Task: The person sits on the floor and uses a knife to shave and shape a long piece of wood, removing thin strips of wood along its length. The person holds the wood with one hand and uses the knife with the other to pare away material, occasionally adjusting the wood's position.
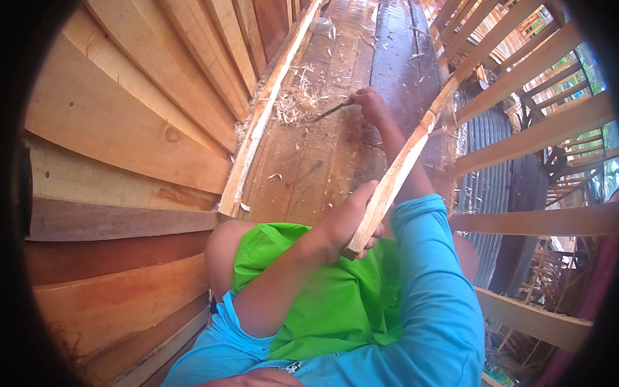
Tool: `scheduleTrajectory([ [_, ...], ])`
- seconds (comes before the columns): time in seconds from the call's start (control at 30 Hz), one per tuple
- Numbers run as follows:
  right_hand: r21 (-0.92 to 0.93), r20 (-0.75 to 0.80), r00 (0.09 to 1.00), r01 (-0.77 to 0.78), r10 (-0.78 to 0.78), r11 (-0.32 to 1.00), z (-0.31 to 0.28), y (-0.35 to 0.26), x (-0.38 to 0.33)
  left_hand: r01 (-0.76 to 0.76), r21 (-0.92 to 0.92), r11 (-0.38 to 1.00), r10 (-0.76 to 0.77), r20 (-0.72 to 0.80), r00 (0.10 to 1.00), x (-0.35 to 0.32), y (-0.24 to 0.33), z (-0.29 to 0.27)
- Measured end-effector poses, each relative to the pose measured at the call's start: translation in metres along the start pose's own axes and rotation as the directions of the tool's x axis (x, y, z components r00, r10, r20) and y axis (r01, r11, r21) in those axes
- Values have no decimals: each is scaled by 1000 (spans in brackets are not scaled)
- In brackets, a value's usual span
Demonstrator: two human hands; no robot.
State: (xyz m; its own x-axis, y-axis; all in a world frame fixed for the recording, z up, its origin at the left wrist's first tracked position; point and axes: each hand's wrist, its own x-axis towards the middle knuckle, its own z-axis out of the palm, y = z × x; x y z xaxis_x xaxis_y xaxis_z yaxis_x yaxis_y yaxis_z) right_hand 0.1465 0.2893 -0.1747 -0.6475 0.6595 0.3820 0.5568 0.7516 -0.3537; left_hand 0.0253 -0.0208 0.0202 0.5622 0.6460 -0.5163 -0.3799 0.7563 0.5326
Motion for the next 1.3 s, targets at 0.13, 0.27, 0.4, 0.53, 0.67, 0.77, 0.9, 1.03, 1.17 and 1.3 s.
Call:
scheduleTrajectory([
  [0.13, 98, 117, 983, 131, -142, 987, -19, 8, -22, -11, -2, 1000, 11, -1, 1000, 0, 0, 2],
  [0.27, 75, 182, 959, 209, -220, 975, -21, 14, -32, -5, 0, 1000, 5, 12, 1000, -1, 2, 5],
  [0.4, -16, 140, 987, 83, -80, 996, -5, 2, -20, 27, 18, 999, -27, 41, 999, 2, -1, -4],
  [0.53, -168, 9, 1000, -23, 25, 986, 10, -12, 2, 55, -3, 998, -55, 13, 998, -1, 1, -1],
  [0.67, -141, -77, 994, -91, 80, 986, 18, -19, 16, 65, 0, 998, -65, 1, 998, 0, 0, -3],
  [0.77, -30, 6, 1000, -18, 18, 999, 7, -9, 7, 41, -2, 999, -41, 1, 999, 3, -2, -4],
  [0.9, 21, 24, 997, 77, -77, 997, -3, 0, -23, -6, 9, 1000, 6, 4, 1000, 2, -1, 3],
  [1.03, 126, 164, 962, 199, -218, 972, 2, -36, -26, -1, -14, 1000, 1, 8, 1000, 1, 0, 1],
  [1.17, -83, 87, 996, -25, 32, 996, 19, -55, -12, 34, -1, 999, -34, 9, 999, 0, 0, 0],
  [1.3, -94, -33, 985, -174, 172, 980, 28, -51, -8, 53, 23, 998, -53, 10, 999, 4, -2, -3],
])
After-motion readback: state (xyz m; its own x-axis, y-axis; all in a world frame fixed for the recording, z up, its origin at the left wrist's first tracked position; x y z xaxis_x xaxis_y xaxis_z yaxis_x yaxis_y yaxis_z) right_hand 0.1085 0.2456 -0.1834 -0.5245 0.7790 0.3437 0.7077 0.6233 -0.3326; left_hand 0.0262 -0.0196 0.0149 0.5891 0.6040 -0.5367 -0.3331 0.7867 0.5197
